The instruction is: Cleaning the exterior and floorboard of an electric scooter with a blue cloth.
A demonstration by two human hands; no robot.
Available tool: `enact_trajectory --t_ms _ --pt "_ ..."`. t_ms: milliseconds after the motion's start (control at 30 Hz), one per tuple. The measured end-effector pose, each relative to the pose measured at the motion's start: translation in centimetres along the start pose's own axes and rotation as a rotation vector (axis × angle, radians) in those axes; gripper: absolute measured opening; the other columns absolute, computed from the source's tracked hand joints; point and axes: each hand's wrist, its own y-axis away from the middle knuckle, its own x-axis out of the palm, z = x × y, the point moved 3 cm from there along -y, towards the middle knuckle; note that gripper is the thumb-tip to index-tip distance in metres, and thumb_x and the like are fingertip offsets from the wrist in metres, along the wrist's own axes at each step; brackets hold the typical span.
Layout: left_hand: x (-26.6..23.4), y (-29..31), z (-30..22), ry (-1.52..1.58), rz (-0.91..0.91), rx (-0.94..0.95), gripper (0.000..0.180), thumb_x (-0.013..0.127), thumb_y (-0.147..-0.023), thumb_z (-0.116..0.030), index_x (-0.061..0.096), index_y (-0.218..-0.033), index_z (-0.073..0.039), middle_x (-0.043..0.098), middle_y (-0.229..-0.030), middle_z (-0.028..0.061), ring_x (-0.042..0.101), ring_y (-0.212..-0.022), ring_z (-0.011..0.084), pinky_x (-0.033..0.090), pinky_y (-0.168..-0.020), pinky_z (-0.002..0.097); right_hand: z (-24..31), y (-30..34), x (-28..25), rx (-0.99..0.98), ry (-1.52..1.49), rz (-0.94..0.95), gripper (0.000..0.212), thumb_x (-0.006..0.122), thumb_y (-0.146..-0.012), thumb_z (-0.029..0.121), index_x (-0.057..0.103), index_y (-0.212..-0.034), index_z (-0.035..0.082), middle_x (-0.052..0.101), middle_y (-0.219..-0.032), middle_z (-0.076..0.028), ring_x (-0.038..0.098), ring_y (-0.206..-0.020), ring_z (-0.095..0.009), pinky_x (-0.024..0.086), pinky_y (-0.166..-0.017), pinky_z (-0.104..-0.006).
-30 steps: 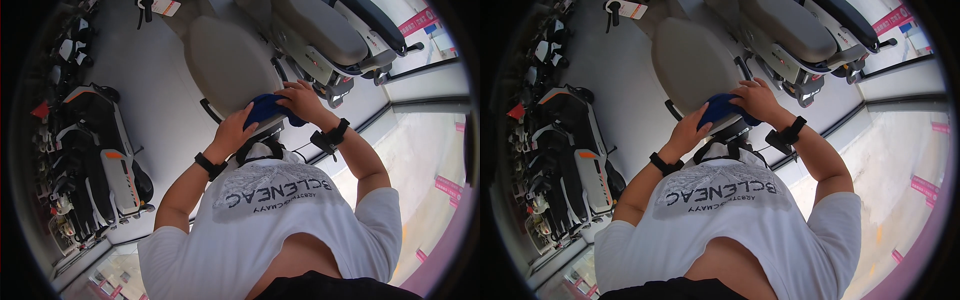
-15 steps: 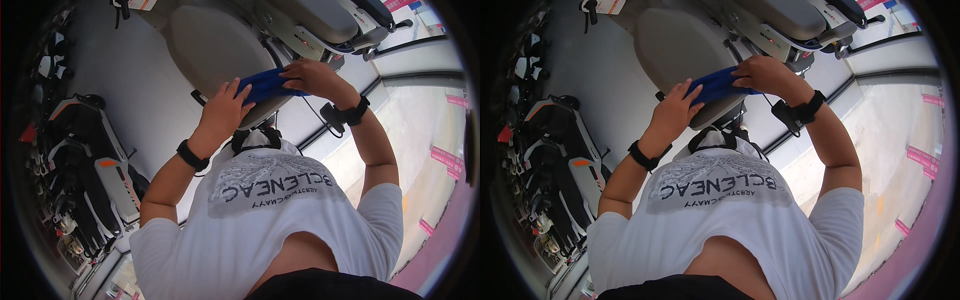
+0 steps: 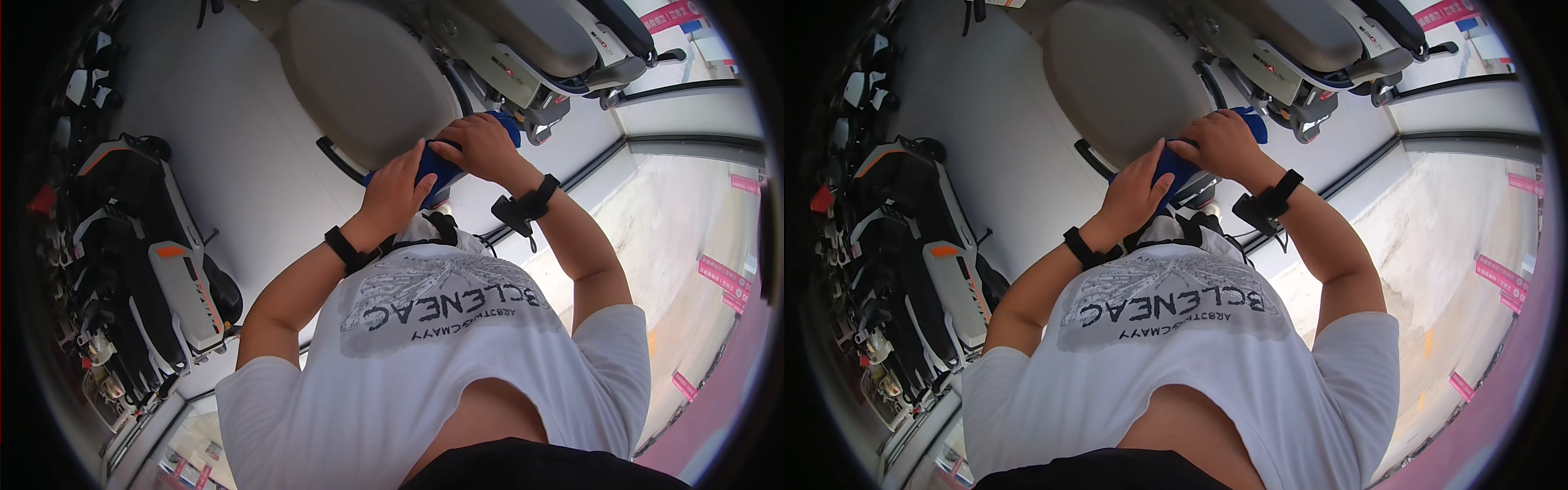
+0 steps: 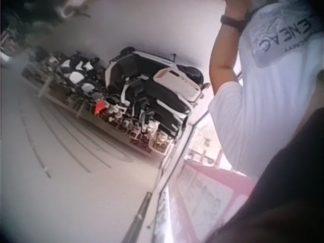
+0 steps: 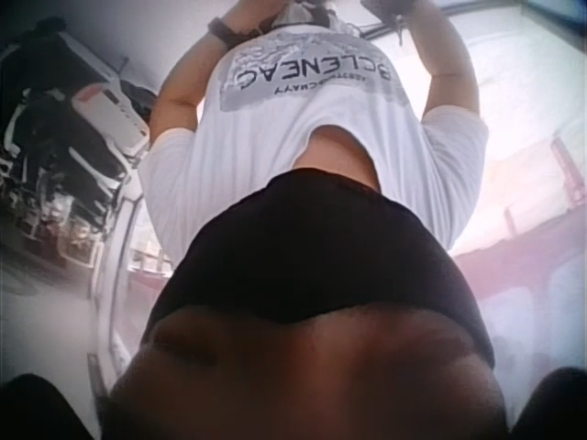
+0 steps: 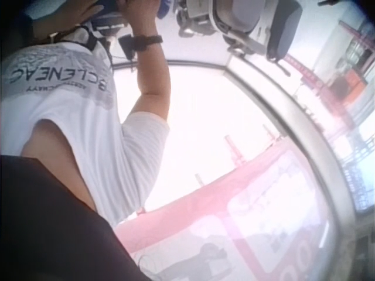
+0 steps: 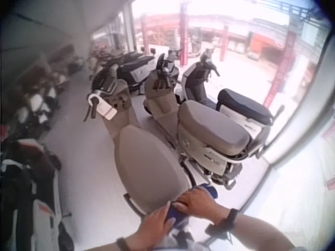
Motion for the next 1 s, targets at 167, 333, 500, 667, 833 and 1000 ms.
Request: enact_trajectory --t_ms 167,333,500,667,833,1000 --pt "1.2 -2.8 4.0 0.384 0.382 -0.396 0.057 0.035 -0.102 -0.045 0.052 -0.127 0.004 0.065 -0.110 0.0231 0.063 -0.098 0.0340 0.045 -0.090 0.0343 -1.8 -4.1 -0.3 0.218 -0.089 0.409 0.050 0.047 -0.094 0.051 0.072 -0.104 0.009 0.069 -0.100 -0.015 0.064 -0.097 -0.031 0.046 -0.089 -0.0388" --pt "0.8 -2.8 4.3 0.432 0.498 -0.518 0.054 0.035 -0.102 -0.044 0.053 -0.127 0.001 0.066 -0.109 0.0212 0.063 -0.098 0.0280 0.045 -0.090 0.0333 -1.6 -4.5 0.0 0.139 -0.173 0.465 0.048 0.047 -0.096 0.049 0.070 -0.109 0.008 0.070 -0.102 -0.017 0.066 -0.093 -0.032 0.047 -0.089 -0.0390" --pt "-2.4 -0.6 -0.2 0.278 0.262 -0.320 0.043 0.042 -0.101 -0.033 0.053 -0.132 -0.005 0.061 -0.122 0.0197 0.059 -0.109 0.0357 0.044 -0.097 0.0375 -0.7 -1.1 -2.0 0.126 -0.187 0.402 0.038 0.053 -0.095 0.038 0.070 -0.111 0.008 0.070 -0.106 -0.014 0.065 -0.095 -0.031 0.048 -0.088 -0.0377" --pt "-1.0 0.3 -1.3 -0.018 0.091 -0.044 0.050 0.041 -0.101 -0.038 0.044 -0.140 -0.007 0.059 -0.124 0.0209 0.057 -0.112 0.0379 0.044 -0.098 0.0394 -1.1 1.2 -1.7 -0.148 -0.205 0.013 0.031 0.062 -0.089 0.036 0.073 -0.104 0.011 0.071 -0.100 -0.011 0.064 -0.096 -0.028 0.048 -0.085 -0.0373" --pt "-0.4 -2.7 1.7 0.104 0.338 -0.284 0.056 0.037 -0.100 -0.046 0.049 -0.133 -0.002 0.063 -0.113 0.0239 0.062 -0.099 0.0392 0.048 -0.088 0.0440 -1.1 -1.9 -1.1 0.109 -0.144 0.286 0.046 0.048 -0.094 0.048 0.071 -0.108 0.012 0.069 -0.096 -0.014 0.064 -0.089 -0.032 0.049 -0.081 -0.0379" --pt "1.4 -3.5 5.7 0.438 0.547 -0.547 0.060 0.036 -0.100 -0.050 0.060 -0.118 0.001 0.067 -0.102 0.0175 0.063 -0.091 0.0277 0.048 -0.083 0.0350 -2.6 -5.3 -0.1 0.044 -0.205 0.539 0.048 0.044 -0.095 0.045 0.069 -0.106 0.006 0.068 -0.101 -0.019 0.064 -0.093 -0.033 0.047 -0.087 -0.0412"
